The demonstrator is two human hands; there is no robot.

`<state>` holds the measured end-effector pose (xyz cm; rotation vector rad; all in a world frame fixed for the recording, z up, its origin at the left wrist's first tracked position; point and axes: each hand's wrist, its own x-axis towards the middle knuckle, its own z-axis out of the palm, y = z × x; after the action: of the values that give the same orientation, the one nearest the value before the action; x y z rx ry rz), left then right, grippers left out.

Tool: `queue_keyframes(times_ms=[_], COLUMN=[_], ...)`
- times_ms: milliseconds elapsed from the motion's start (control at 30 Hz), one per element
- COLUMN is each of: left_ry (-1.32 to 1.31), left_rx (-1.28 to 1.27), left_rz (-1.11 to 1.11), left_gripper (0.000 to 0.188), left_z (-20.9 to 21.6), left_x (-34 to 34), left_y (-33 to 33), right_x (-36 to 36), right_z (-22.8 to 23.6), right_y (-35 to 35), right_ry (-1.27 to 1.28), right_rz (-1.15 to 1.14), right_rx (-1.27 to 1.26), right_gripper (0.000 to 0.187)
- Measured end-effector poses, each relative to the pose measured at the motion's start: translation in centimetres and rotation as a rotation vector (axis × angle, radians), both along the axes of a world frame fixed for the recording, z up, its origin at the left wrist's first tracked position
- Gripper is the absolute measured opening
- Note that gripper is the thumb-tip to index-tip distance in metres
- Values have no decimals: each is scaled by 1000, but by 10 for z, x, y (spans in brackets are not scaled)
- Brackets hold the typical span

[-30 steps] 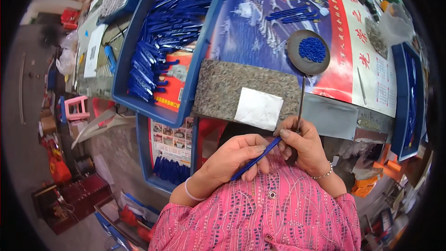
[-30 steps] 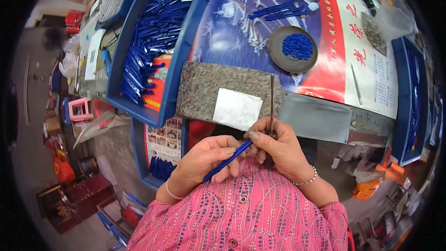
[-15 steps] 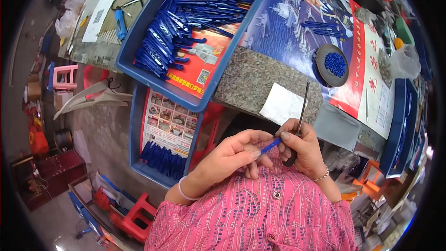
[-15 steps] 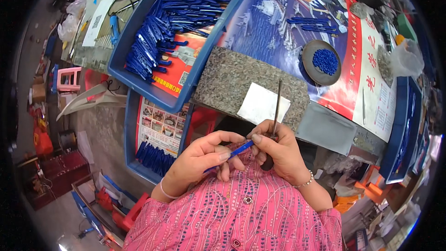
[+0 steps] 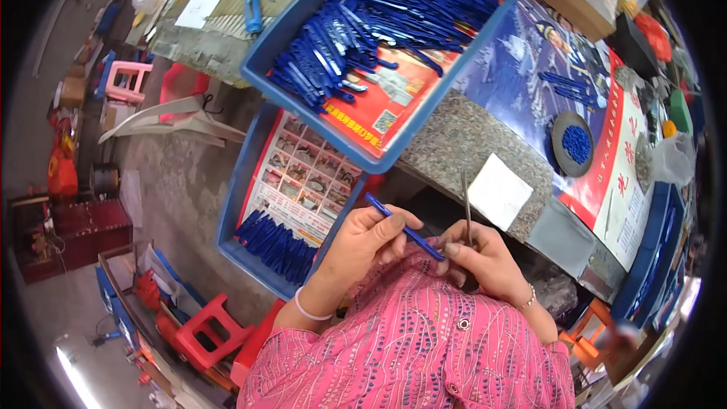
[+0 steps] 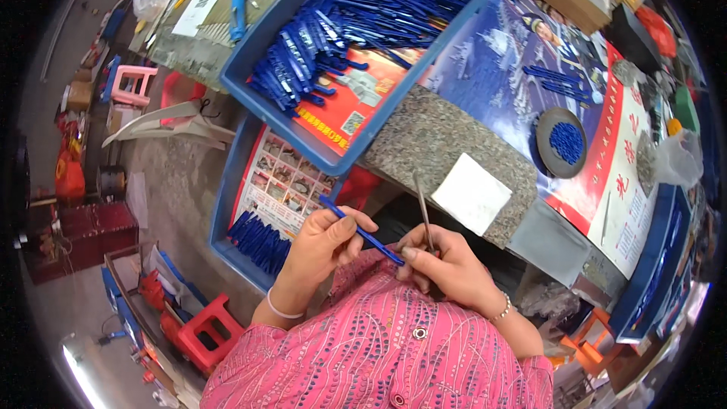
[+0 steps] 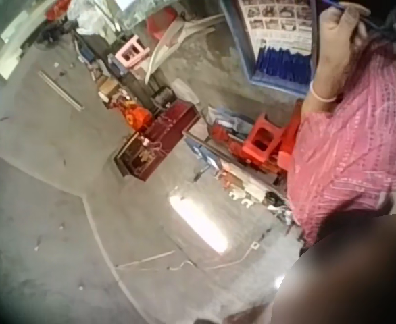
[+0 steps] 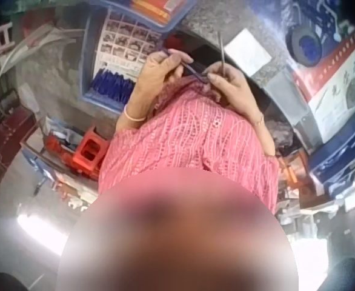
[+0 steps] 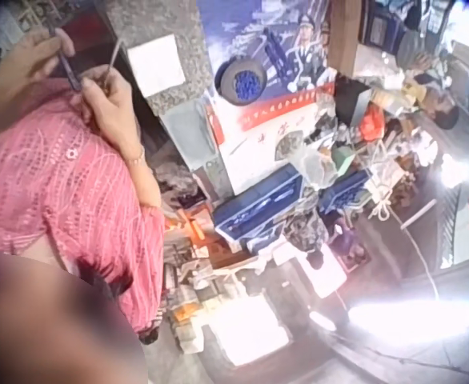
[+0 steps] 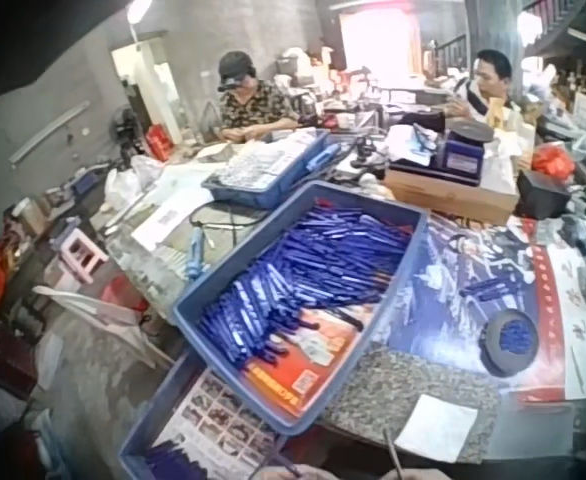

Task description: Assembling pen components including barrels and caps at a manual workstation.

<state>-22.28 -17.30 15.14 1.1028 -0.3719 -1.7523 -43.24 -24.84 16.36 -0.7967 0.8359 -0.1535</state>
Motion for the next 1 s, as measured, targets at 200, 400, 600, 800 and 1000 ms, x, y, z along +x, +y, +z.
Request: queue_keyframes(times_ms=[200, 400, 600, 800, 1000], left_ry=[-811, -1860, -1948, -1941, -1908], left_rx=[-80, 150, 495, 603, 585], left_rz=[266, -38, -534, -644, -547], left_gripper=[25, 26, 21, 14, 22], left_z=[-27, -67, -120, -144, -117], left_x=[70, 166, 179, 179, 165], left_y=[30, 97, 159, 179, 158], right_x=[-8, -7, 4, 4, -7], right_z=[7, 4, -2, 11, 4], right_y=[3, 7, 9, 1, -3], right_ry=[179, 209, 228, 273, 151], right_rz=[-32, 35, 162, 262, 178], right_rx=[-394, -424, -559, -658, -776], right_gripper=[13, 12, 12, 14, 13])
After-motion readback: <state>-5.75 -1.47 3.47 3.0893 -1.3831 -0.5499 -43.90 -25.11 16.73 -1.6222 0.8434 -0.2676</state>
